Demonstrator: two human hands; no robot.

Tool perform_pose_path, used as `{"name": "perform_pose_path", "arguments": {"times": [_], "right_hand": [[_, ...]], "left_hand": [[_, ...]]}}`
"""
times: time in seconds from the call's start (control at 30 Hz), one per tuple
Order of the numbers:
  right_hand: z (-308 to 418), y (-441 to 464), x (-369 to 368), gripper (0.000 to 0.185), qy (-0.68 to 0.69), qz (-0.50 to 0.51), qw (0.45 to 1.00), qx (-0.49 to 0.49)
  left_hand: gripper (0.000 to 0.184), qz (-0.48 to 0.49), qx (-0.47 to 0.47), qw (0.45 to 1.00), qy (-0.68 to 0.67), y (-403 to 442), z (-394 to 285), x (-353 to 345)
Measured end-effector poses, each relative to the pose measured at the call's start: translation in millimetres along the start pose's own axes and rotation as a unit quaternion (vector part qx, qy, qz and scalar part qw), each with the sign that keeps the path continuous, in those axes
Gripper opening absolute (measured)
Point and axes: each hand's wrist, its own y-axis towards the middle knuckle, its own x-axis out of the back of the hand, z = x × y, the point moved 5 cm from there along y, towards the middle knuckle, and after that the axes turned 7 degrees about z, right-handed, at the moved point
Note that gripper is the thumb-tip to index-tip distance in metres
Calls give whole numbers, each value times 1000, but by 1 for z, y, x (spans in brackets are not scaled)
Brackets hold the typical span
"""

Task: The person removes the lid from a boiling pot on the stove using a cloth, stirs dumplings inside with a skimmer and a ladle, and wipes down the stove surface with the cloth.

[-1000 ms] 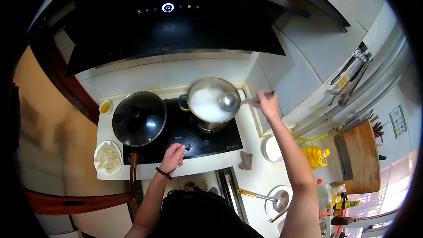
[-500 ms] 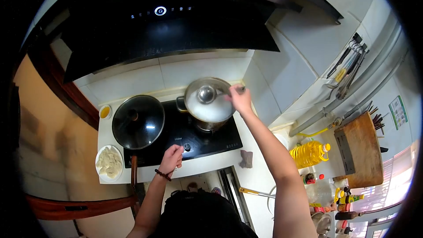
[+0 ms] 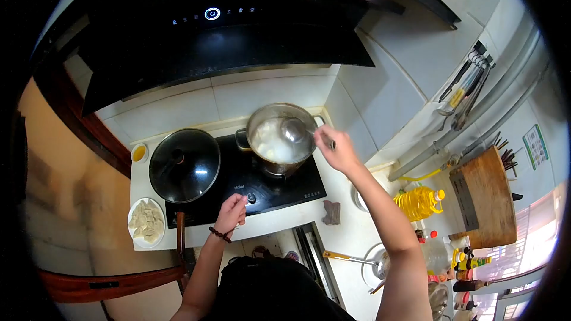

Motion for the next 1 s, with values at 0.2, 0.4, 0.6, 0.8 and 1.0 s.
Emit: {"name": "perform_pose_path", "arguments": {"times": [0.2,0.4,0.6,0.8,1.0], "right_hand": [[23,8,-23,17,-42,56,986,149],[19,4,-26,23,-186,86,963,176],[30,-25,-19,19,-222,101,949,201],[32,-41,-25,20,-218,67,954,197],[19,-56,-23,29,-234,46,953,188]], "left_hand": [[22,4,-1,1000,-11,3,3,-1],[23,-1,10,1000,7,-2,-5,-4],[21,-2,8,1000,-11,0,4,1],[23,21,13,1000,-14,4,9,-8],[23,41,16,999,-15,11,15,-14]]}}
